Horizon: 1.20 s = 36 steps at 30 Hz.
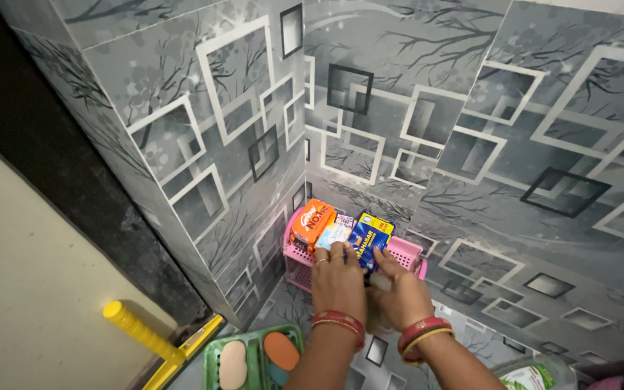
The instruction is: The person organizes various household items into a pink plastic basket. They place a bar of soap, a box of detergent, a blue box, a bottle of liquid, and a small jar into the basket one by one.
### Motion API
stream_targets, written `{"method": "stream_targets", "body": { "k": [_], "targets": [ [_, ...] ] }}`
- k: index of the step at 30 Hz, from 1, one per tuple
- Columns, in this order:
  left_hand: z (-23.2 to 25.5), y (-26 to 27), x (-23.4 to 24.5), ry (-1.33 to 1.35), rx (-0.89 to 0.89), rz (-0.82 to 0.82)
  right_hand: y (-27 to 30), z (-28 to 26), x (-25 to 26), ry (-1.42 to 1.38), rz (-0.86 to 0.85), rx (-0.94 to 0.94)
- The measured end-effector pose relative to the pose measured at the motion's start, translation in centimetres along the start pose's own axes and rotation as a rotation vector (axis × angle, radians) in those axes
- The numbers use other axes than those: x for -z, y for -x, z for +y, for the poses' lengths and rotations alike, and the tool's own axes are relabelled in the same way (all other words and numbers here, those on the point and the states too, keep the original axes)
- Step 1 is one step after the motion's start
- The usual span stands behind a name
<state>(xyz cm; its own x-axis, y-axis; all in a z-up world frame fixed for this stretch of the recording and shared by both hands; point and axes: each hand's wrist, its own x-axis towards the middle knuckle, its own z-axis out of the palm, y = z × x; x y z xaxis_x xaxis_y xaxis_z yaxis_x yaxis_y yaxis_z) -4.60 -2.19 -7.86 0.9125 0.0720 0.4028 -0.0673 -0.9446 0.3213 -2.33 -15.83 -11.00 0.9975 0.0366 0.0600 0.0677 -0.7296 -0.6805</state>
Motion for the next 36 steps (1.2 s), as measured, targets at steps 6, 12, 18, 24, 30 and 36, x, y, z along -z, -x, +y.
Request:
{"method": "stream_targets", "body": {
  "k": [6,12,18,24,30,36],
  "targets": [
    [0.1,-0.2,0.4,-0.061,-0.009,-0.02,-0.6,-0.2,0.2,0.042,-0.075,-0.055],
    [0.6,-0.2,1.5,-0.063,0.052,-0.144,-0.5,-0.7,2.1,-0.278,-0.284,-0.18],
    [1.3,0.5,2.1,-0.013,0.137,-0.213,-2.3,-1.7,7.7,-0.261,-0.278,-0.133],
    [4.3,0.4,-0.8,0.23,0.249,-0.124,-2.1,-4.7,16.4,-0.018,-0.283,0.028],
    [13.5,0.0,-2.9,1.76,0.552,-0.693,4.1,-6.2,26.3,0.115,-0.184,-0.016],
    [23.8,3.1,3.6,2.411,0.587,-1.045,9.7,-0.2,29.4,-0.426,0.096,0.048]
  ]
}}
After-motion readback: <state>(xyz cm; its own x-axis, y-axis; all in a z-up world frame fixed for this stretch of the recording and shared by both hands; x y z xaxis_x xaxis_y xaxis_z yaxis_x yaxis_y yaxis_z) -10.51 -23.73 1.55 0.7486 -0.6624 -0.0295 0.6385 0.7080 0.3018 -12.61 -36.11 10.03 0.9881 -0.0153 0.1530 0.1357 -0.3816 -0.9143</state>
